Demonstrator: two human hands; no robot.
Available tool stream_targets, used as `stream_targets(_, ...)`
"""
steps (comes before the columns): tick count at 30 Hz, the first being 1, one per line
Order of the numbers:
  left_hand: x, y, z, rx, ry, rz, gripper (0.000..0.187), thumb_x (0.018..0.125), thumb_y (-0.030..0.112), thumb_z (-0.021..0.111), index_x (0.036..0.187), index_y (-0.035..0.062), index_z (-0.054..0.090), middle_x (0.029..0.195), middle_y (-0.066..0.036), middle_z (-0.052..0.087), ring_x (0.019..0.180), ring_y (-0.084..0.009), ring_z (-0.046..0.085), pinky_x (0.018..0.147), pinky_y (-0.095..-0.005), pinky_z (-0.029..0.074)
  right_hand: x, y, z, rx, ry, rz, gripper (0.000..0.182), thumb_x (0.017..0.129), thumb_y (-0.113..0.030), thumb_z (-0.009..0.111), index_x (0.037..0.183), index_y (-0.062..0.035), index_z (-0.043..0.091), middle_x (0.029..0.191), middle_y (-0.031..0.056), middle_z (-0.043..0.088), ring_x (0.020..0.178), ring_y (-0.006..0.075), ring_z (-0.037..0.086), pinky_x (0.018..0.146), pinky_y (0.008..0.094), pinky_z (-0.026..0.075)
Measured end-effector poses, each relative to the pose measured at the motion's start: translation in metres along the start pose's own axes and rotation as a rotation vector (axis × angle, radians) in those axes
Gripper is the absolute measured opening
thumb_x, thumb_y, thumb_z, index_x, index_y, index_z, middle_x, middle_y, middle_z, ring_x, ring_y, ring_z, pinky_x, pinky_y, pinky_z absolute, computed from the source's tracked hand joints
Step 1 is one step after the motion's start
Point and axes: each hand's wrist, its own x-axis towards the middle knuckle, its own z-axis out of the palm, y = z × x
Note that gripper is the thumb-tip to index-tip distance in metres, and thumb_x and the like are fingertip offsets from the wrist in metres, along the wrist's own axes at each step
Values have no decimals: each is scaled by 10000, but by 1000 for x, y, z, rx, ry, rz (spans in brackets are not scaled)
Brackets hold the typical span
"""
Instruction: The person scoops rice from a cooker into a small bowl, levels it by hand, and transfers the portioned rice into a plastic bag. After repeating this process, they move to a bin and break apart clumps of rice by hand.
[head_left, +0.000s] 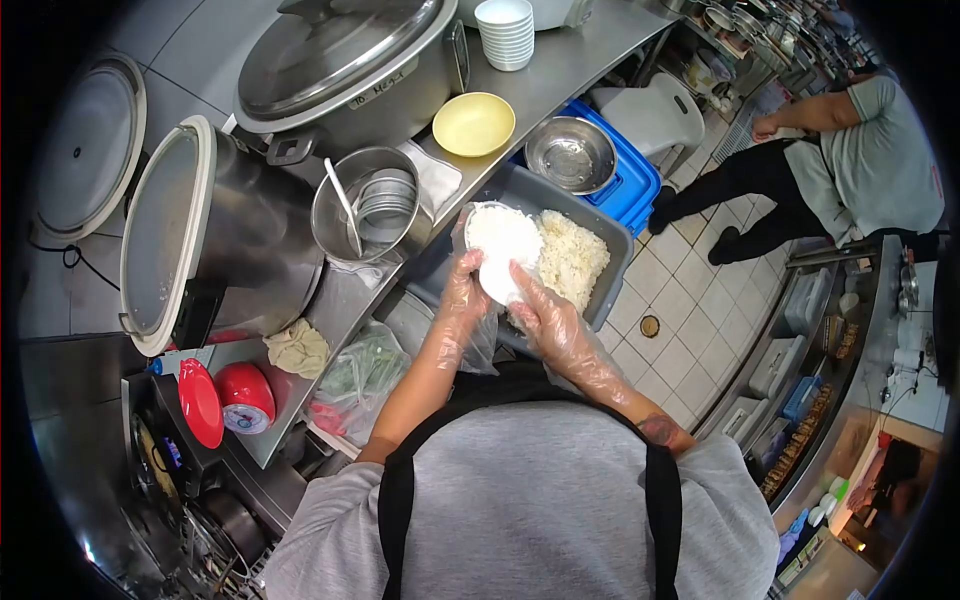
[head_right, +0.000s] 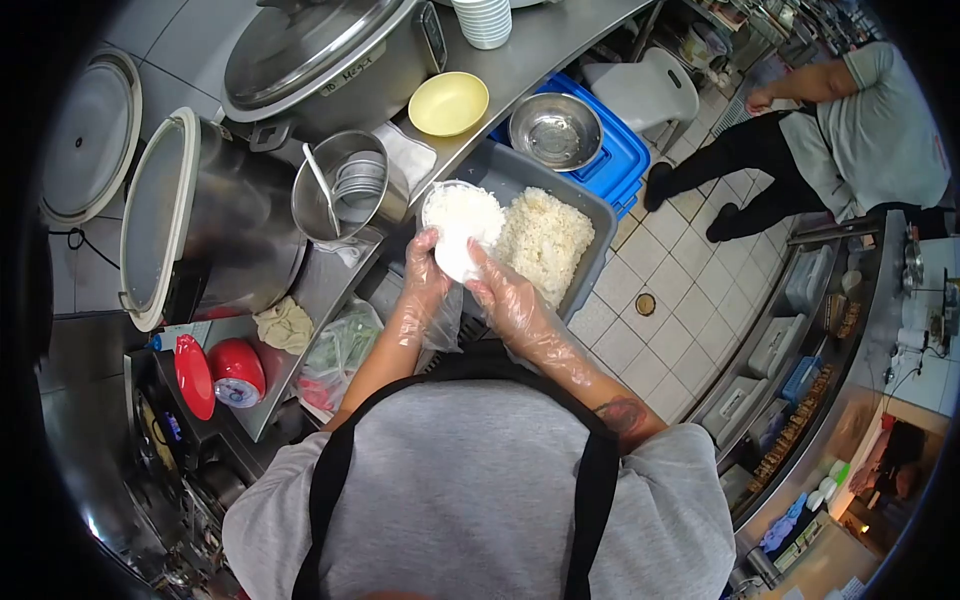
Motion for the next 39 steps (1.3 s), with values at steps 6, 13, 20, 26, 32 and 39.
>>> stream_targets(6,-4,-9,-3,-70,-49,30,805,666,252,719,1360,-25,417,1325,-182,527,1245,-336,501,1105,-485,354,7,36,7,20,79,156,451,933,-119,596,1369,-88,485,1256,239,580,1215,312,551,991,360,427)
stream_targets(13,-10,-5,-21,-74,82,-22,732,711,225,710,1341,-26,434,1332,-185,519,1239,-330,507,1107,-499,347,16,56,-8,51,-108,187,399,954,-232,566,1328,-99,526,1189,223,619,1131,356,594,937,373,462)
stream_targets(20,-21,16,0,-82,23,-126,788,732,195,723,1416,150,335,1327,-123,485,1243,-315,481,1064,-487,407,11,10,-5,-79,-237,106,465,957,-255,548,1406,-191,448,920,306,630,950,461,606,813,481,482)
stream_targets(26,-24,33,10,65,-91,-45,832,689,248,786,1393,167,351,1320,-111,482,1242,-302,482,1053,-474,425,17,-2,-11,-8,-297,66,448,962,-228,550,1393,-141,468,1133,256,633,1079,380,619,917,424,469)
stream_targets(32,-31,40,13,211,-107,5,926,602,311,855,1371,170,357,1307,-92,472,1228,-269,481,1024,-421,443,38,-10,-58,149,-424,124,405,978,-240,523,1360,-108,513,1107,114,649,944,191,598,869,298,459)
stream_targets(39,-37,43,32,425,-136,31,1018,541,363,892,1369,136,345,1265,-60,473,1203,-229,475,1016,-361,410,40,-17,-47,-14,-346,27,401,973,-262,524,1339,-99,529,1182,169,641,1032,265,632,920,332,465)
